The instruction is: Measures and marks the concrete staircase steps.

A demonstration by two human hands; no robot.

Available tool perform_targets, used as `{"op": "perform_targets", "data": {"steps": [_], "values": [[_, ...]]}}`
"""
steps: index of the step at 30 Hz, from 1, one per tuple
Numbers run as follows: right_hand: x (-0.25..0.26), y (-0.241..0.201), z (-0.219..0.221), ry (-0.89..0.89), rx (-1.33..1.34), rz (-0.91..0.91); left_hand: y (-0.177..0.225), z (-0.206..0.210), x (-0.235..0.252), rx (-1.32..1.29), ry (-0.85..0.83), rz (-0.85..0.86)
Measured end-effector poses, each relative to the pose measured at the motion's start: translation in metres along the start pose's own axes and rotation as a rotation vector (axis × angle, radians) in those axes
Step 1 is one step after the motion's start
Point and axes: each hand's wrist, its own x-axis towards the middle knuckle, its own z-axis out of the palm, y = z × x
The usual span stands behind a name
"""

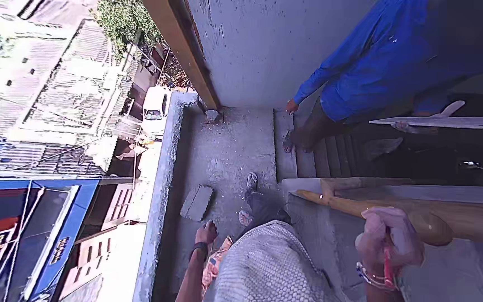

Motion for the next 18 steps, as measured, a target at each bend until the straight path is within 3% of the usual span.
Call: {"op": "perform_targets", "data": {"steps": [4,6,10,11,14,18], "values": [[-0.046,-0.011,0.125,-0.451,0.246,0.263,0.082,0.001,-0.03,-0.091,-0.042,0.167],[-0.063,-0.009,0.179,-0.772,0.266,0.336,0.11,0.0,-0.042,-0.108,-0.077,0.32],[-0.054,-0.031,0.236,-1.45,0.253,0.357,0.149,-0.008,-0.061,-0.046,-0.211,0.537],[-0.051,-0.038,0.246,-1.522,0.263,0.384,0.16,-0.009,-0.063,-0.005,-0.238,0.593],[-0.058,-0.052,0.272,-1.519,0.342,0.544,0.193,-0.012,-0.061,0.115,-0.257,0.732],[-0.06,-0.068,0.287,-1.483,0.413,0.833,0.23,-0.029,-0.046,0.364,-0.365,0.778]]}}
